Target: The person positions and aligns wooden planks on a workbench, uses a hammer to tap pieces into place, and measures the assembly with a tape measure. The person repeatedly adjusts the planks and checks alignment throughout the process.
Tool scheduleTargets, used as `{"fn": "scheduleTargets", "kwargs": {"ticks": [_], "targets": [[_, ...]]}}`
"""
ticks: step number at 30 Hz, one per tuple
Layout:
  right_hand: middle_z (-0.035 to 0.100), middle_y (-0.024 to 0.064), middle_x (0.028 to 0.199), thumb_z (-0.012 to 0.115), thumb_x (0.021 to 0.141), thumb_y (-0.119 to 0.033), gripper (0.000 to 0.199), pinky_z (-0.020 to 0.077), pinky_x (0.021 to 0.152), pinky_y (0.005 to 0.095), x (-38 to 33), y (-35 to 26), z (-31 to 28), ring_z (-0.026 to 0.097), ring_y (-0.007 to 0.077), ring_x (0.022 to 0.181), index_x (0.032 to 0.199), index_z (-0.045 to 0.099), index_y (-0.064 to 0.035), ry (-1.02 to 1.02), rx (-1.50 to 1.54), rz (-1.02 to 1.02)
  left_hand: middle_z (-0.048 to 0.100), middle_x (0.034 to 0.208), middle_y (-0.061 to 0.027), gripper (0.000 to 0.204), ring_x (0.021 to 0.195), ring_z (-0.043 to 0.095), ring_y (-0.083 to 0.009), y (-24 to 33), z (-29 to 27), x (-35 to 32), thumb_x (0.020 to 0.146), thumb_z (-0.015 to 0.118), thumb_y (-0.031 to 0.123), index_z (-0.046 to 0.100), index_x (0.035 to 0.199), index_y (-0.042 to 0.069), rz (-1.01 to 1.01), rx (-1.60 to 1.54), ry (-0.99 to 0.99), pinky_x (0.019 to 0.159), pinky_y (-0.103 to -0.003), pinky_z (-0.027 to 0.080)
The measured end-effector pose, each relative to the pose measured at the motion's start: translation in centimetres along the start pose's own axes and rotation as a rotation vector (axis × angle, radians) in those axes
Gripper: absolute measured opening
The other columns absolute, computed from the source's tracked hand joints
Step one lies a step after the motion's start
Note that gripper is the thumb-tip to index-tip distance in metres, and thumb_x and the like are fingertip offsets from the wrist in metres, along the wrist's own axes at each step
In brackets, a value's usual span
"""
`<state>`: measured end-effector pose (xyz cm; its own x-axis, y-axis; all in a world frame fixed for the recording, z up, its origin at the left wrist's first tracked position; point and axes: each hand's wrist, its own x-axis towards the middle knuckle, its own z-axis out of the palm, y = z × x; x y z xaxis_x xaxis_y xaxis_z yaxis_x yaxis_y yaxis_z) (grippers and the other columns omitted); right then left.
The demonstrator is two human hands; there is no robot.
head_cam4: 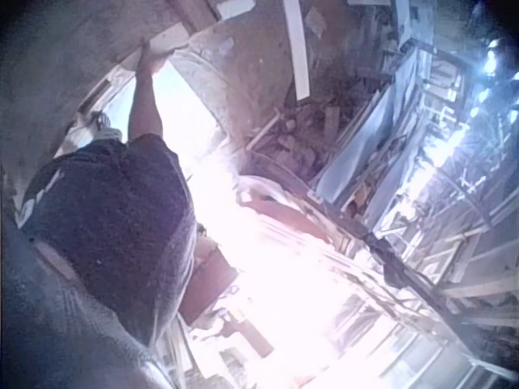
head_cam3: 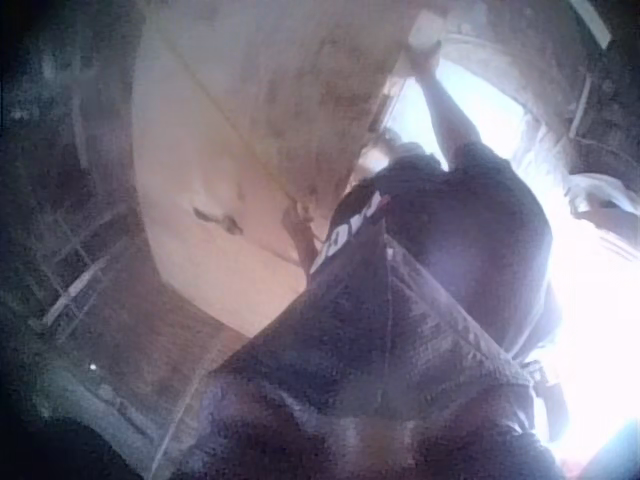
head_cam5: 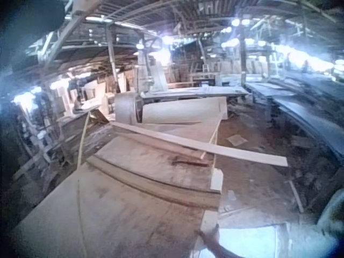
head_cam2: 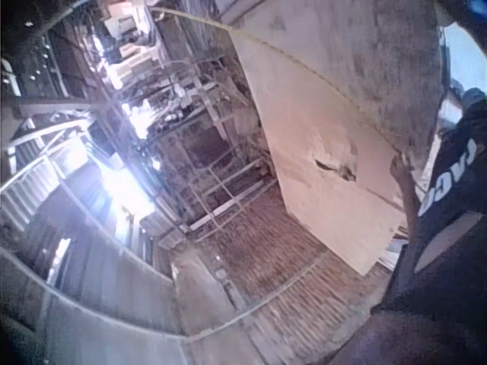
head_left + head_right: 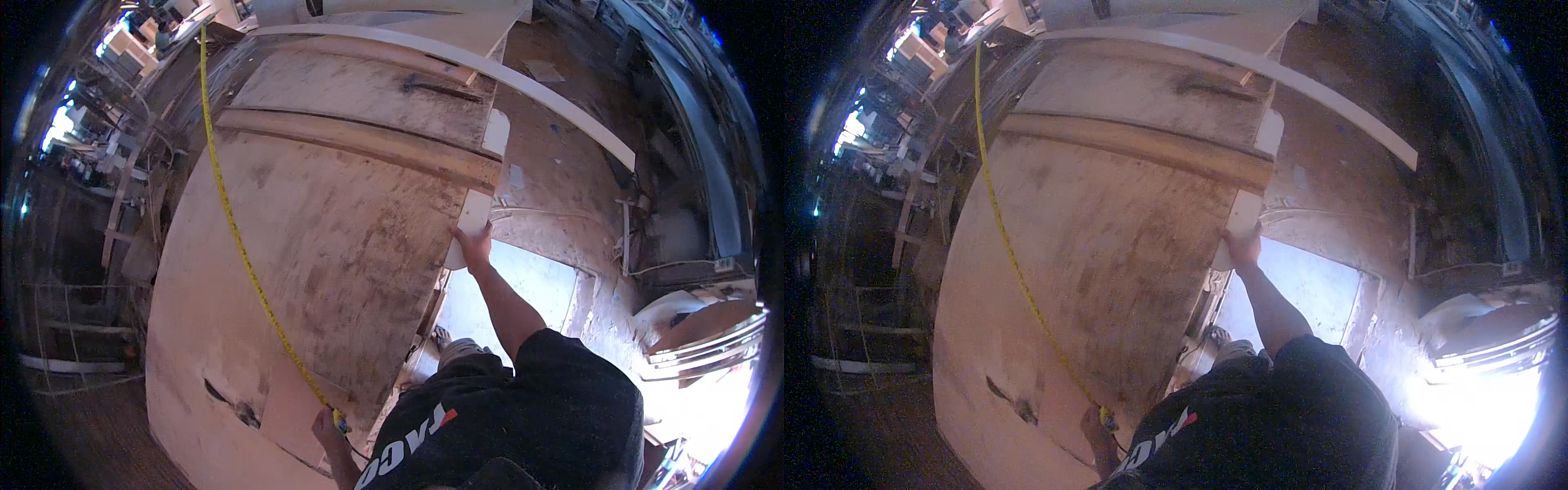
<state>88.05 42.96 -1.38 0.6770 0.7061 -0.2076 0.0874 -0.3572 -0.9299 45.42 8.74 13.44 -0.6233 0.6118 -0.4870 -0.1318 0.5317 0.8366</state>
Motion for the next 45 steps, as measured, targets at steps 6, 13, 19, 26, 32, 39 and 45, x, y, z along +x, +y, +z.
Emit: {"fn": "scheduleTargets", "kwargs": {"ticks": [6,13,19,26,32,39,45], "targets": [[0.060,0.0174,0.130,0.095,0.072,-0.024,0.091,0.0534,0.099,0.0437,6.8,0.2,-0.6,0.061,0.0299,0.119,0.141,0.039,-0.0020,-0.035,0.169,-0.104,0.066,0.074,-0.0078,0.025,0.054,0.062,-0.0161,1.7,2.0,0.9,0.100,0.063,0.025,0.066,0.089,0.002,-0.030,-0.028,-0.046,0.042,-0.029,0.050],[0.060,0.0177,0.132,0.096,0.072,-0.028,0.094,0.0536,0.099,0.0442,12.4,-1.3,0.0,0.062,0.0307,0.119,0.141,0.038,-0.0021,-0.021,0.068,-0.093,0.065,0.073,-0.0076,0.028,0.054,0.061,-0.0165,1.8,3.5,2.2,0.100,0.063,0.027,0.067,0.089,0.002,-0.066,-0.027,-0.032,0.043,-0.030,0.050],[0.062,0.0189,0.132,0.097,0.069,-0.038,0.101,0.0517,0.102,0.0432,12.2,-3.7,0.1,0.062,0.0304,0.121,0.145,0.040,-0.0020,-0.006,-0.029,-0.024,0.065,0.073,-0.0068,0.029,0.054,0.061,-0.0151,2.4,3.5,3.3,0.101,0.062,0.029,0.068,0.090,0.002,0.074,0.036,-0.063,0.042,-0.029,0.050],[0.051,0.0160,0.150,0.075,0.086,-0.063,0.101,0.0366,0.117,0.0413,14.9,-3.0,-2.2,0.048,0.0281,0.139,0.156,0.035,-0.0028,-0.315,0.383,0.021,0.064,0.071,-0.0054,0.028,0.054,0.059,-0.0130,3.8,3.5,1.9,0.102,0.061,0.027,0.068,0.087,0.004,-0.006,0.043,-0.012,0.044,-0.028,0.048],[0.034,0.0093,0.166,0.051,0.096,-0.072,0.095,0.0191,0.125,0.0447,22.3,-1.3,-4.8,0.027,0.0265,0.154,0.162,0.032,-0.0062,-0.031,0.554,0.014,0.065,0.072,-0.0057,0.028,0.055,0.059,-0.0122,1.7,1.4,0.9,0.102,0.061,0.026,0.068,0.088,0.003,-0.017,0.046,0.080,0.043,-0.028,0.049],[0.040,0.0097,0.162,0.049,0.090,-0.084,0.104,0.0236,0.124,0.0464,24.0,-1.1,-2.0,0.037,0.0299,0.149,0.162,0.033,-0.0099,-0.482,0.789,0.282,0.066,0.073,-0.0064,0.032,0.054,0.060,-0.0154,0.2,-0.4,0.9,0.099,0.067,0.033,0.071,0.093,0.002,0.021,0.042,0.086,0.043,-0.031,0.048],[0.045,0.0213,0.157,0.053,0.093,-0.075,0.093,0.0335,0.118,0.0486,17.4,-3.6,0.3,0.044,0.0395,0.143,0.157,0.042,-0.0085,0.091,-0.218,-0.058,0.064,0.068,-0.0051,0.031,0.053,0.059,-0.0122,-2.2,-2.2,0.0,0.096,0.069,0.030,0.074,0.088,0.000,0.012,0.121,0.147,0.043,-0.028,0.049]]}}
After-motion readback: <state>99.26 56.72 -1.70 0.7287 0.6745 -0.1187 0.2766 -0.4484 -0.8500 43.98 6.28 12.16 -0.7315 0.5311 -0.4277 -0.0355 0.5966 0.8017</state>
